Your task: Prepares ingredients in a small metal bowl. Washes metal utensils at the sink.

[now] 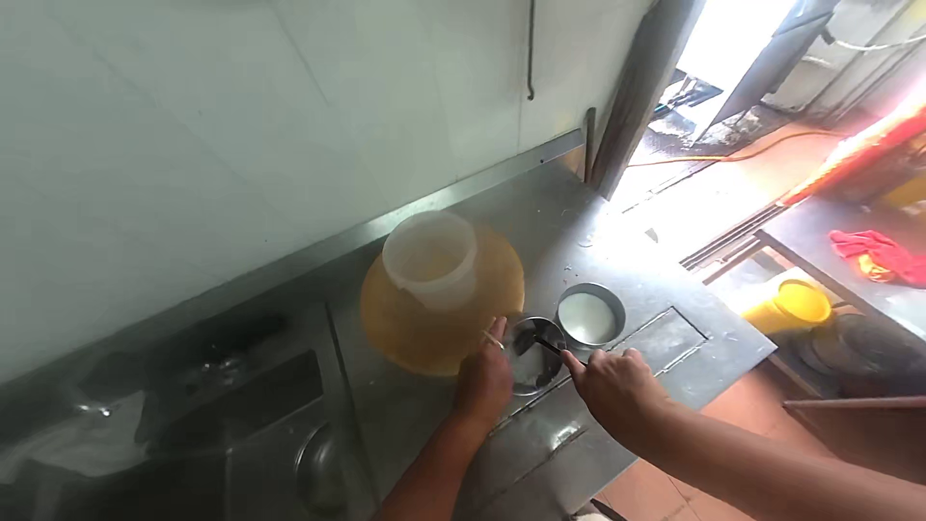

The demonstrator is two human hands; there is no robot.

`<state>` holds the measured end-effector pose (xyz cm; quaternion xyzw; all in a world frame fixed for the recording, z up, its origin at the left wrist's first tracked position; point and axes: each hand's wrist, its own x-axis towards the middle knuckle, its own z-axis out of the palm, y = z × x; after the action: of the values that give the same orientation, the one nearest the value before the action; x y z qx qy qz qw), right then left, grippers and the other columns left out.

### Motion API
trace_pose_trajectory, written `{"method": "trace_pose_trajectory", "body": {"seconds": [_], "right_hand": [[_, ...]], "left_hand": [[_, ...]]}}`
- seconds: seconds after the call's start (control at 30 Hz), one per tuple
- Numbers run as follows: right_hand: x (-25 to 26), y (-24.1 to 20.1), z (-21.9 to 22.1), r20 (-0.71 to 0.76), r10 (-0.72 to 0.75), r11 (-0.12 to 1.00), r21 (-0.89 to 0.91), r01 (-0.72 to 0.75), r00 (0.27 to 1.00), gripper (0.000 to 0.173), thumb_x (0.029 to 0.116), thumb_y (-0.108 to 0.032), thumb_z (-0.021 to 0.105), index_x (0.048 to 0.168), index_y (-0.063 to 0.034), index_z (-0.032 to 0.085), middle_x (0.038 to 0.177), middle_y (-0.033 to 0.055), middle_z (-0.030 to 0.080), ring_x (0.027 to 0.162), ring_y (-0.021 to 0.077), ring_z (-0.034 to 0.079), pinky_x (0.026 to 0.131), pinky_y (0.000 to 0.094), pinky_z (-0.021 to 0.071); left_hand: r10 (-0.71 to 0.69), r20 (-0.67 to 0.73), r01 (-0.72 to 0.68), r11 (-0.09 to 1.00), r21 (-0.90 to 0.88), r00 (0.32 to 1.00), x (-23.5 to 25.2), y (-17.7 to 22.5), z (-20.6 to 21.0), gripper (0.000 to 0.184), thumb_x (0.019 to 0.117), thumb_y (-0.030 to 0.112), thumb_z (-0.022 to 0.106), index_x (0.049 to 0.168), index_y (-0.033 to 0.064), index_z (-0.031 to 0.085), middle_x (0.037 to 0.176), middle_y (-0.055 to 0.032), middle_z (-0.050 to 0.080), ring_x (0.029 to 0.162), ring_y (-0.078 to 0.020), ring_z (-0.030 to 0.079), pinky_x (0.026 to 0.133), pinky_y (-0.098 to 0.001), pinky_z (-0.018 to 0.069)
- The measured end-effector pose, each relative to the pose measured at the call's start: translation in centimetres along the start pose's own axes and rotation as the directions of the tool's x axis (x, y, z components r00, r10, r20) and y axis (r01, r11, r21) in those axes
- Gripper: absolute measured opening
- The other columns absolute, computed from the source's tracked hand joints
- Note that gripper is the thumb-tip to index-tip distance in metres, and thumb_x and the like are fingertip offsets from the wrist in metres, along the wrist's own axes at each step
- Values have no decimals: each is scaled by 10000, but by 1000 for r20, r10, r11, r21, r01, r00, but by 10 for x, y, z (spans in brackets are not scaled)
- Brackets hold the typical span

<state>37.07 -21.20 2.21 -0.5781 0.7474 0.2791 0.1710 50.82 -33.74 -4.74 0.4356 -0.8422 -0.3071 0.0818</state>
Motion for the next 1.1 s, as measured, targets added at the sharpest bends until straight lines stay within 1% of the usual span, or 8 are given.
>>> {"method": "trace_pose_trajectory", "body": {"seconds": [0.1, 0.23, 0.37, 0.5, 0.67, 0.77, 0.97, 1.1], "right_hand": [[-6, 33, -1, -56, 99, 973, 215, -84, 994, 571, 1016, -31, 439, 1572, -151, 389, 912, 188, 672, 820, 382, 703, 652, 501, 562], [9, 87, 4, -50, 113, 790, 611, -60, 992, 413, 1033, -221, 497, 1443, -210, 547, 1053, 160, 715, 1009, 384, 698, 809, 614, 553], [28, 121, 29, -117, 20, 567, 819, 85, 993, 374, 1075, -261, 461, 1396, -154, 620, 1146, 134, 707, 1074, 300, 682, 938, 554, 534], [17, 131, 61, -108, 97, 663, 749, 17, 989, 499, 1064, -254, 427, 1554, -341, 450, 1076, 149, 724, 1024, 364, 699, 858, 612, 550], [16, 150, 90, -270, 160, 828, 560, 20, 949, 547, 1029, -162, 475, 1549, -329, 453, 838, 135, 700, 797, 353, 713, 665, 534, 564], [41, 152, 85, -355, 219, 837, 547, 11, 909, 588, 991, -143, 536, 1547, -316, 455, 800, 124, 673, 718, 323, 694, 597, 496, 553], [42, 139, 91, -246, 132, 830, 558, 29, 960, 618, 997, -56, 498, 1574, -260, 410, 885, 178, 681, 778, 382, 702, 649, 528, 567], [25, 148, 97, -243, 134, 831, 555, 24, 961, 599, 1006, -103, 497, 1565, -310, 430, 869, 148, 688, 769, 355, 704, 633, 515, 563]], "left_hand": [[136, -129, -131, 990, 47, 982, 27, 39, 1, 541, 1000, 33, 512, 1532, 128, 477, 1568, -54, 485, 1198, -224, 668, 957, -433, 578], [228, -259, -223, 974, 46, 939, 62, 85, 29, 544, 1008, 38, 492, 1545, 106, 448, 1595, -66, 446, 1361, -213, 555, 1069, -434, 517], [256, -319, -258, 965, 35, 913, 86, 110, 59, 554, 1019, 55, 489, 1566, 96, 410, 1642, -68, 371, 1407, -206, 509, 1069, -437, 519], [311, -314, -267, 948, 175, 897, 103, 113, 82, 621, 980, 20, 547, 1577, 112, 400, 1660, -55, 339, 1202, -236, 670, 852, -437, 615], [376, -258, -283, 899, 333, 890, 109, 109, 96, 665, 946, 22, 592, 1575, 152, 421, 1683, -25, 291, 825, -228, 739, 612, -421, 604], [446, -223, -336, 853, 400, 867, 107, 107, 103, 652, 956, 42, 591, 1574, 162, 420, 1686, -35, 280, 860, -210, 735, 618, -394, 606], [430, -218, -299, 839, 454, 876, 110, 106, 97, 643, 948, 28, 598, 1562, 137, 443, 1675, -62, 303, 768, -223, 729, 576, -403, 595], [347, -244, -233, 887, 398, 906, 110, 106, 86, 591, 975, 26, 563, 1549, 90, 444, 1650, -76, 355, 1029, -241, 732, 726, -421, 627]]}}
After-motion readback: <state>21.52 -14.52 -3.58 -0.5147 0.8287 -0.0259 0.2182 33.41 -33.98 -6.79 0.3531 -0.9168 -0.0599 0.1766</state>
